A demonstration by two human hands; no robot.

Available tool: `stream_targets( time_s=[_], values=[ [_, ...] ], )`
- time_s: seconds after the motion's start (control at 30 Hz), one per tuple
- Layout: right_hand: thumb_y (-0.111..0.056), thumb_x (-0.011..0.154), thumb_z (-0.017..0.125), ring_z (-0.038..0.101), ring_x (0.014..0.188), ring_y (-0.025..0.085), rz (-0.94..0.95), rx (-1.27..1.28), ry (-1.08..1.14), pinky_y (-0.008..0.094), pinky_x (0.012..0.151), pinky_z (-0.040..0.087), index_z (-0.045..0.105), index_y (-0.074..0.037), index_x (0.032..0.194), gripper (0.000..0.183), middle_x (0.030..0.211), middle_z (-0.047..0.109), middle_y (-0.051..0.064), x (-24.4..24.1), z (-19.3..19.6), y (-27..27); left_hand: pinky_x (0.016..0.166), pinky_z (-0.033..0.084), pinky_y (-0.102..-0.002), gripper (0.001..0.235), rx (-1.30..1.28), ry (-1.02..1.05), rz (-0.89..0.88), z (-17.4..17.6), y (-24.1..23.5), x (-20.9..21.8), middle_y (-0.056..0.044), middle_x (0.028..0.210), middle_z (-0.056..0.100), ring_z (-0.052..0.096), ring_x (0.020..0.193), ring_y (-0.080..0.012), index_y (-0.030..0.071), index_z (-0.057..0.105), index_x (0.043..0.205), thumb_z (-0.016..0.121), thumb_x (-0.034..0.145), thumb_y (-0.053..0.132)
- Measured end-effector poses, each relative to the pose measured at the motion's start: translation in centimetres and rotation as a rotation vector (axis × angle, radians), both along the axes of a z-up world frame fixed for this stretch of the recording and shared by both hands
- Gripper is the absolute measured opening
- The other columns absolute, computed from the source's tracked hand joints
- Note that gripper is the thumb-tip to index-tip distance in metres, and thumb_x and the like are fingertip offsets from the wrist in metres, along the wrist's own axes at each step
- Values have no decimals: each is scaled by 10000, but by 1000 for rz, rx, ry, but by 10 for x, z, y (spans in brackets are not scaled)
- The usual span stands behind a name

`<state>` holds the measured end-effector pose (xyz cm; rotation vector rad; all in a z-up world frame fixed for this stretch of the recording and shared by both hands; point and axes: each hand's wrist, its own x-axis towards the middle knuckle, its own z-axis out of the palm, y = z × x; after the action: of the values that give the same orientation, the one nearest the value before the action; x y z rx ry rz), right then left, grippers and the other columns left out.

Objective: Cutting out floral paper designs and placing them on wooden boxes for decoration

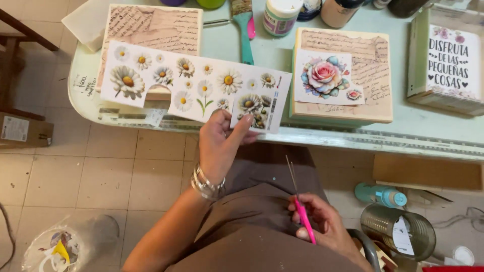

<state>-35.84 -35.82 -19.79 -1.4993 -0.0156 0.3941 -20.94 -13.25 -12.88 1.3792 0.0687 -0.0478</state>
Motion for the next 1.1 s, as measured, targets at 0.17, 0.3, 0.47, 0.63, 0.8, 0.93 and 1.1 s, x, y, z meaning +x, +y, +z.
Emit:
stream_targets(
  time_s=[0.17, 0.3, 0.47, 0.63, 0.8, 0.93, 1.1],
  values=[
    [-193, 689, 753, 599, 855, 154, -4, 97, -67, 271, 800, 478, 474, -12, 1150, 569, 1045, 588, 110, 1, 17, 22, 504, 622, -289, 308, -129, -52, 25, 14, -17, -60, -94, 616, 532, 710, 621, -274, 67, 364, 651, 627, 804, 114],
    [-253, 712, 740, 611, 818, 141, -5, 10, -280, 253, 752, 509, 486, -10, 1124, 542, 1009, 590, 109, 1, 23, 29, 591, 651, -368, 231, -216, 46, 32, 11, -30, -76, -186, 741, 627, 724, 694, -316, 41, 399, 721, 579, 828, 139],
    [-272, 767, 705, 603, 815, 172, -1, 82, -379, 287, 745, 513, 449, 27, 1149, 548, 1025, 592, 137, 0, 16, 30, 603, 647, -311, 188, -143, -19, -47, 17, -38, -85, -181, 821, 679, 723, 683, -260, -11, 510, 835, 570, 831, 167],
    [-325, 797, 688, 575, 829, 176, -29, 162, -377, 303, 757, 490, 435, 51, 1155, 578, 1069, 558, 153, -2, 11, 30, 600, 645, -304, 197, -169, 17, -65, 11, -45, -88, -171, 772, 670, 729, 679, -263, 8, 466, 775, 582, 826, 158],
    [-315, 816, 693, 578, 818, 201, -55, 200, -425, 337, 769, 509, 406, 75, 1190, 611, 1077, 553, 197, -4, 1, 30, 606, 640, -287, 187, -183, 42, -83, 10, -47, -90, -185, 721, 683, 723, 671, -229, -14, 489, 790, 585, 825, 143],
    [-304, 806, 687, 600, 830, 204, -77, 148, -424, 332, 778, 526, 415, 73, 1197, 607, 1060, 560, 198, -5, 6, 32, 602, 643, -292, 213, -174, 95, -74, 9, -47, -92, -194, 732, 699, 725, 655, -231, -18, 498, 791, 592, 812, 172],
    [-285, 824, 661, 589, 789, 200, -67, 137, -489, 314, 723, 531, 428, 87, 1184, 568, 1014, 545, 186, -2, 9, 33, 536, 631, -263, 278, -121, 59, -72, 9, -46, -92, -198, 709, 708, 731, 617, -234, 45, 394, 689, 602, 808, 186]
  ],
)
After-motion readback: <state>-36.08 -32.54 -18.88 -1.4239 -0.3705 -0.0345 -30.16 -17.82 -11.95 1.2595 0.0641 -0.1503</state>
